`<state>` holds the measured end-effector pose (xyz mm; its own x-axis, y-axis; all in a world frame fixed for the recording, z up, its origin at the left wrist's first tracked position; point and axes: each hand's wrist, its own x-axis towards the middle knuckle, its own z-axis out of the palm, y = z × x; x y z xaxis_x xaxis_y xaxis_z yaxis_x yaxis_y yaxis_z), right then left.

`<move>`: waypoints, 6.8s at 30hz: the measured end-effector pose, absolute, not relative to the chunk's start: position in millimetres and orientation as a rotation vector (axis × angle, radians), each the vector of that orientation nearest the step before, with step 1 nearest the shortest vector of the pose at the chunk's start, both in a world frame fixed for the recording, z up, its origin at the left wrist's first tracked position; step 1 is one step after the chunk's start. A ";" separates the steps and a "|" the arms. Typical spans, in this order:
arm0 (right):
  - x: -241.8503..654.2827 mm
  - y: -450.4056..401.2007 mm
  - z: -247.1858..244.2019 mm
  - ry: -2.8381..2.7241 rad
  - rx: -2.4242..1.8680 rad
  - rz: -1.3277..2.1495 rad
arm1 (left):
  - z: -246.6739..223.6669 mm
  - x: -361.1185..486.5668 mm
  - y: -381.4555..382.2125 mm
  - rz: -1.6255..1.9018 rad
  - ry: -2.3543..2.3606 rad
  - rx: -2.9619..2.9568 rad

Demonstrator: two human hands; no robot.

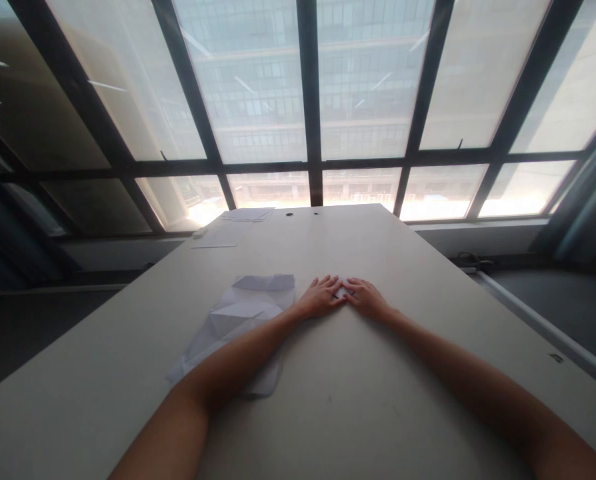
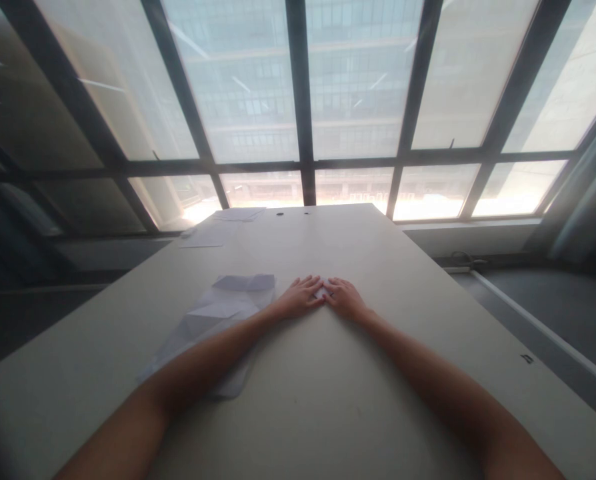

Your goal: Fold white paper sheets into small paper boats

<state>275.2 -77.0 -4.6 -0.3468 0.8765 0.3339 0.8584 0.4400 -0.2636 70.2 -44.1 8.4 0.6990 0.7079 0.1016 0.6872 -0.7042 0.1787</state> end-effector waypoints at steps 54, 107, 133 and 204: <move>281.7 -72.6 -11.6 -2.034 -1.188 0.165 | 3.3 71.7 -32.4 0.752 0.926 2.612; 265.4 -79.5 2.5 -1.771 -1.004 0.848 | 30.3 72.5 -44.0 0.727 0.850 1.925; 267.2 -75.1 0.8 -1.703 -1.038 0.789 | 28.0 73.0 -45.5 0.792 0.866 1.814; 275.1 -74.3 8.5 -1.343 -1.199 0.800 | 13.2 75.5 -24.0 1.196 1.050 1.482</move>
<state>275.1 -74.3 8.5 0.1257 0.9504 0.2846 0.2017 0.2564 -0.9453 75.5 -24.0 13.2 0.1606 0.9686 0.1900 0.0633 -0.2022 0.9773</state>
